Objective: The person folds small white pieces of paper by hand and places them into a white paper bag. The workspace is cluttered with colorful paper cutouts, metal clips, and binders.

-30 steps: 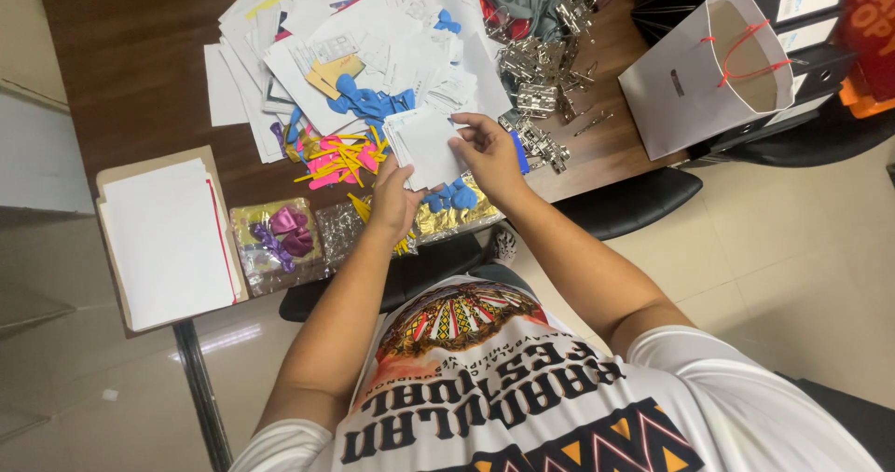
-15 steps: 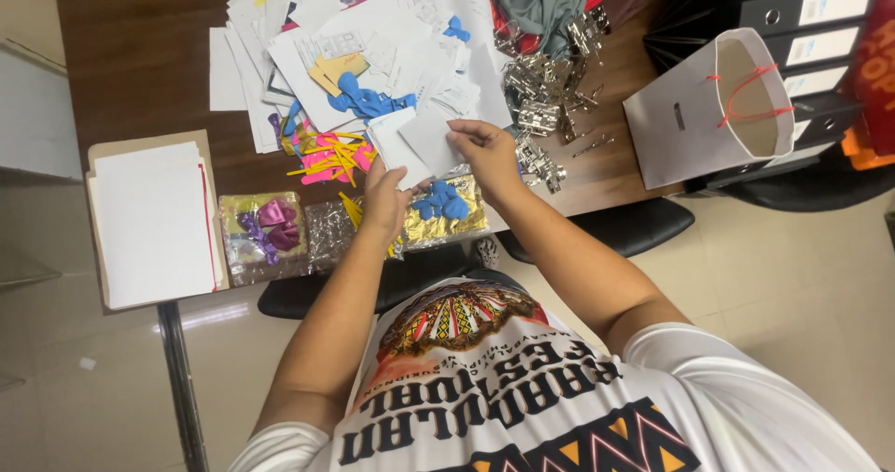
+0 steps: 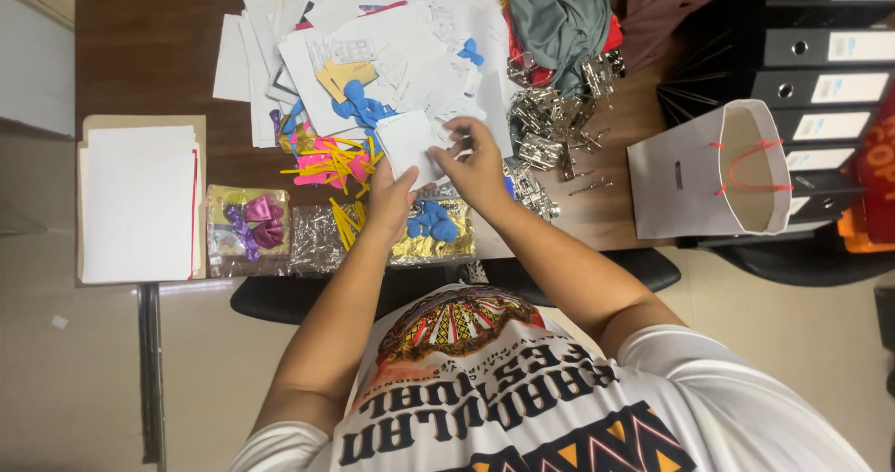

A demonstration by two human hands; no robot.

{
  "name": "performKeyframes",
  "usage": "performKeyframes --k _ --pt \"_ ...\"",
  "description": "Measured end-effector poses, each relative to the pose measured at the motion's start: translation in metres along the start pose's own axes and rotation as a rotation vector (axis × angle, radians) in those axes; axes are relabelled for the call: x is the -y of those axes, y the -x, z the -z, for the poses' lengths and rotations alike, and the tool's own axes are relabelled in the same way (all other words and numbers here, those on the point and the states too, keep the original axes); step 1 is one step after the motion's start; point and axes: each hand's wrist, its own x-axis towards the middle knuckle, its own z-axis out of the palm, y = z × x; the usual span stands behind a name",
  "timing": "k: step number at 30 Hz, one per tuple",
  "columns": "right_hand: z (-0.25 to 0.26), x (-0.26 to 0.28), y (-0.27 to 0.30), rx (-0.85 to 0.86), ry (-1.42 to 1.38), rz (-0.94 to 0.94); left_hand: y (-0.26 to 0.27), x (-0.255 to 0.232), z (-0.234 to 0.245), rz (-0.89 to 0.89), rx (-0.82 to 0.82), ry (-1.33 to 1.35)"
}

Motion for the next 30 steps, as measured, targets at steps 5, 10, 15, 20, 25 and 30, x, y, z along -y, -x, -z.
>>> performKeyframes --k 5,10,15,20,25,30 --pt "-0.008 0.002 -0.018 0.073 -0.079 -0.102 -0.006 -0.005 -0.009 0.002 -0.021 0.012" --pt "-0.024 -0.012 -0.019 0.296 -0.223 -0.185 -0.017 0.013 -0.004 -0.062 -0.069 0.076" --pt "-0.039 -0.016 -0.02 0.325 -0.305 -0.188 -0.022 0.033 0.01 -0.221 -0.185 0.025" --pt "-0.042 -0.021 -0.017 0.366 -0.335 -0.159 -0.007 0.027 0.01 -0.38 -0.205 -0.178" --pt "-0.04 -0.017 -0.003 0.334 -0.367 -0.093 0.011 0.014 -0.003 -0.454 -0.195 -0.45" --pt "-0.021 -0.004 0.018 0.192 -0.284 -0.196 0.015 0.002 0.001 -0.489 -0.107 -0.628"
